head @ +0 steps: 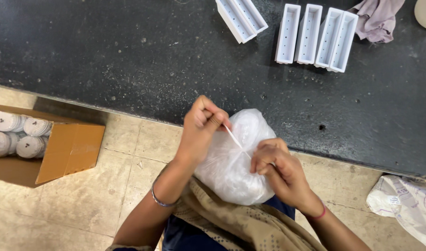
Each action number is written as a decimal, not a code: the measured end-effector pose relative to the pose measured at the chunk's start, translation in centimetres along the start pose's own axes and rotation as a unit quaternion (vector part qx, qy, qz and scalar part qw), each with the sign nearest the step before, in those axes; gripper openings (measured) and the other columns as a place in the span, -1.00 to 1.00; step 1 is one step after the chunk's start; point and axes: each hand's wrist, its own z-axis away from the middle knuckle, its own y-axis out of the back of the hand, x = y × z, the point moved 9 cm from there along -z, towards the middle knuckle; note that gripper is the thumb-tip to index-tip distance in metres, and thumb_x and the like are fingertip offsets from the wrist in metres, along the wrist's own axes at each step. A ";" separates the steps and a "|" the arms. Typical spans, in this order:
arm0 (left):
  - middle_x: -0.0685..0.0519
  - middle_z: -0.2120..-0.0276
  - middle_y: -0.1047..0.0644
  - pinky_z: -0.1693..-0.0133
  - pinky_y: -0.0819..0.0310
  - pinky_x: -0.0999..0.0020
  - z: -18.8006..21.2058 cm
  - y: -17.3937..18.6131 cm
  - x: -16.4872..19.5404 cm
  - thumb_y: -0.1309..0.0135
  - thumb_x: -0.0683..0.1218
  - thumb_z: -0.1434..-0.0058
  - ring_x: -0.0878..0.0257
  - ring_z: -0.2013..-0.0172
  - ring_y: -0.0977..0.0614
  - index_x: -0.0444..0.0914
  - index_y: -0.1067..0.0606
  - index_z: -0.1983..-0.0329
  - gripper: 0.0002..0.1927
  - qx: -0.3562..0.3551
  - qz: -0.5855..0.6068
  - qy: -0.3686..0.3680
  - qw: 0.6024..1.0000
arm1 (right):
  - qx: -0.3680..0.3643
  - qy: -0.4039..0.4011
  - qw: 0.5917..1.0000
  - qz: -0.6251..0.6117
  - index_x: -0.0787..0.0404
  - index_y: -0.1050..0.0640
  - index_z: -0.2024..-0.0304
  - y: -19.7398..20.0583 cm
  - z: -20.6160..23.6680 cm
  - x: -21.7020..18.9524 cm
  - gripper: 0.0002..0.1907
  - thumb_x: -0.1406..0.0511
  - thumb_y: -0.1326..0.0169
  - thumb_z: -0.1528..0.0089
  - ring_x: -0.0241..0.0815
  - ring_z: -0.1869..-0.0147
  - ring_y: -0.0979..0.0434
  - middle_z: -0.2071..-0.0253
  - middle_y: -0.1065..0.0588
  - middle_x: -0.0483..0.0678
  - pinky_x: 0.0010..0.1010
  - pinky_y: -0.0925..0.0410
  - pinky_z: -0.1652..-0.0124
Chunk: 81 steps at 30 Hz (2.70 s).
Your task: The person wipes the interior of small white plastic trays with a cloth, then stacks them. Later, the person wraps a stack of trays in plastic wrap and places it into a plastic bag.
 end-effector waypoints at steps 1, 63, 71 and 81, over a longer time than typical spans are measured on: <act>-0.01 0.34 -0.58 0.20 -0.60 0.40 -0.4 0.6 -0.4 0.04 -0.24 -0.43 0.31 0.29 -0.63 -0.25 -0.31 0.21 -0.90 0.005 0.017 0.010 1.000 | -0.001 -0.003 1.000 -0.007 0.08 -0.41 0.27 0.2 0.4 0.2 -0.85 0.42 0.00 -0.38 -0.20 -0.04 -0.44 0.27 -0.55 -0.19 -0.28 -0.28 -0.24; 0.05 0.42 -0.60 0.32 -0.57 0.49 3.1 -1.7 8.6 -0.07 -0.19 -0.35 0.41 0.44 -0.63 -0.26 -0.38 -0.08 -0.74 -0.050 -0.020 0.027 0.998 | 0.099 -0.213 0.957 -0.170 0.36 -0.62 0.09 -1.9 -1.6 4.8 -0.81 0.46 -0.22 -0.23 -0.34 0.11 -0.62 0.16 -0.64 -0.05 -0.52 -0.48 0.09; 0.08 0.30 -0.67 0.17 -0.63 0.36 4.1 -7.2 12.6 -0.11 -0.24 -0.37 0.29 0.23 -0.73 -0.22 -0.45 -0.12 -0.73 -0.156 -0.246 -0.155 0.944 | 0.065 -0.165 0.973 -0.147 0.30 -0.62 0.07 -2.5 -0.9 5.2 -0.79 0.49 -0.20 -0.23 -0.36 0.05 -0.59 0.11 -0.62 -0.07 -0.53 -0.47 0.08; 0.00 0.02 -0.58 0.21 -0.69 0.37 1.3 -0.1 13.6 -0.20 -0.08 -0.29 0.26 0.24 -0.70 -0.29 -0.39 -0.21 -0.54 0.013 -0.318 -0.125 0.940 | 0.074 -0.183 0.968 -0.155 0.31 -0.67 0.14 -1.5 -1.4 5.0 -0.81 0.44 -0.27 -0.18 -0.33 0.09 -0.60 0.15 -0.64 -0.06 -0.53 -0.46 0.12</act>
